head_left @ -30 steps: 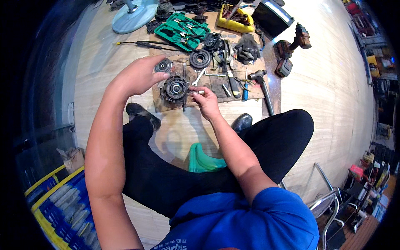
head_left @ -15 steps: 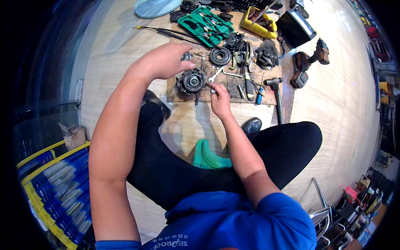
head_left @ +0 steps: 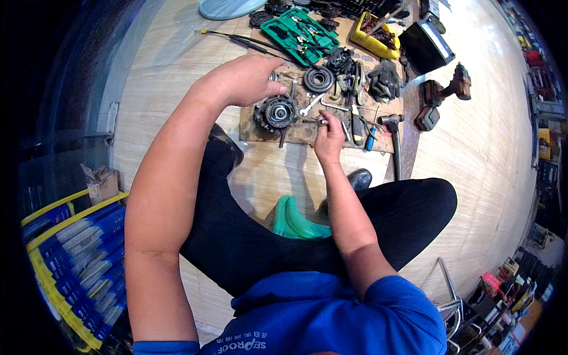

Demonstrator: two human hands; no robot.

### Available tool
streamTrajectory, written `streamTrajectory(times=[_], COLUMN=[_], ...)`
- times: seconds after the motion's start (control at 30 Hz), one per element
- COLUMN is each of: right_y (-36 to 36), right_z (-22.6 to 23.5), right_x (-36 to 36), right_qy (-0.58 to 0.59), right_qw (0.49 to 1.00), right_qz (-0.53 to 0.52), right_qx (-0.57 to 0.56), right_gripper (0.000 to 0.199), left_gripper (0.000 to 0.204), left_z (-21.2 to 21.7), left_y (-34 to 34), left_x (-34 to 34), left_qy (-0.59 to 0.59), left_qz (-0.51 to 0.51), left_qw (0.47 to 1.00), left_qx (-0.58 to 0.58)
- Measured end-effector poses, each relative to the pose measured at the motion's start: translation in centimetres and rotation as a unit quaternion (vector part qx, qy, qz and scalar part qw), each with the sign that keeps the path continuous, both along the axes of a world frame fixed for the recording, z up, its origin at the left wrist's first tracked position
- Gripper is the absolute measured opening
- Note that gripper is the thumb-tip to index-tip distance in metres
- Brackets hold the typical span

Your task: The person disassembles a car alternator using a wrench and a screwdriver. They remove fasteners and handle internal components like a housing and a bearing.

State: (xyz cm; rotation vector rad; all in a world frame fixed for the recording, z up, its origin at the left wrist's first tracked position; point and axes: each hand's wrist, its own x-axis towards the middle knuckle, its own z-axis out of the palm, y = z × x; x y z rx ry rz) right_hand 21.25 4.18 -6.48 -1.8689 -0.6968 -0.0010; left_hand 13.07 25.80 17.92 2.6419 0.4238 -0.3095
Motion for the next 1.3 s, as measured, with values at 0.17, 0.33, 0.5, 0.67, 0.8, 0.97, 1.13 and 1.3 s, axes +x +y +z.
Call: streamTrajectory(times=[0.17,0.33,0.5,0.67,0.8,0.97,1.13,1.3], right_y=[0.0,1.3,4.9,5.1,6.3,6.1,6.2,6.1], right_z=[-1.9,-7.6,-9.9,-11.3,-7.5,-8.2,-7.5,-10.0], right_x=[1.2,1.6,1.4,3.8,1.7,2.3,1.5,2.6], right_qy=[0.268,0.173,0.378,0.399,0.448,0.426,0.504,0.485], right_qw=[0.963,0.949,0.896,0.875,0.842,0.859,0.83,0.84], right_qz=[0.002,0.07,-0.001,0.015,0.032,0.023,-0.002,0.023], right_qx=[-0.037,-0.256,-0.232,-0.275,-0.298,-0.282,-0.237,-0.241], right_gripper=[0.02,0.023,0.033,0.042,0.04,0.036,0.033,0.034], left_gripper=[0.059,0.061,0.061,0.06,0.061,0.06,0.057,0.055], left_z=[0.6,0.6,0.6,1.1,0.8,0.8,0.7,0.6], left_y=[0.2,0.0,-0.3,-0.3,0.3,0.3,0.5,0.4], left_x=[-0.1,0.8,0.8,1.6,0.1,0.3,-0.2,0.0], left_qy=[0.017,0.017,0.045,0.034,0.029,0.016,0.006,-0.005], left_qz=[-0.001,-0.012,0.004,-0.016,0.0,-0.002,-0.002,-0.003], left_qw=[1.0,1.0,0.999,0.999,0.999,1.0,1.0,1.0], left_qx=[-0.014,0.01,0.017,0.016,0.016,0.014,0.012,0.017])
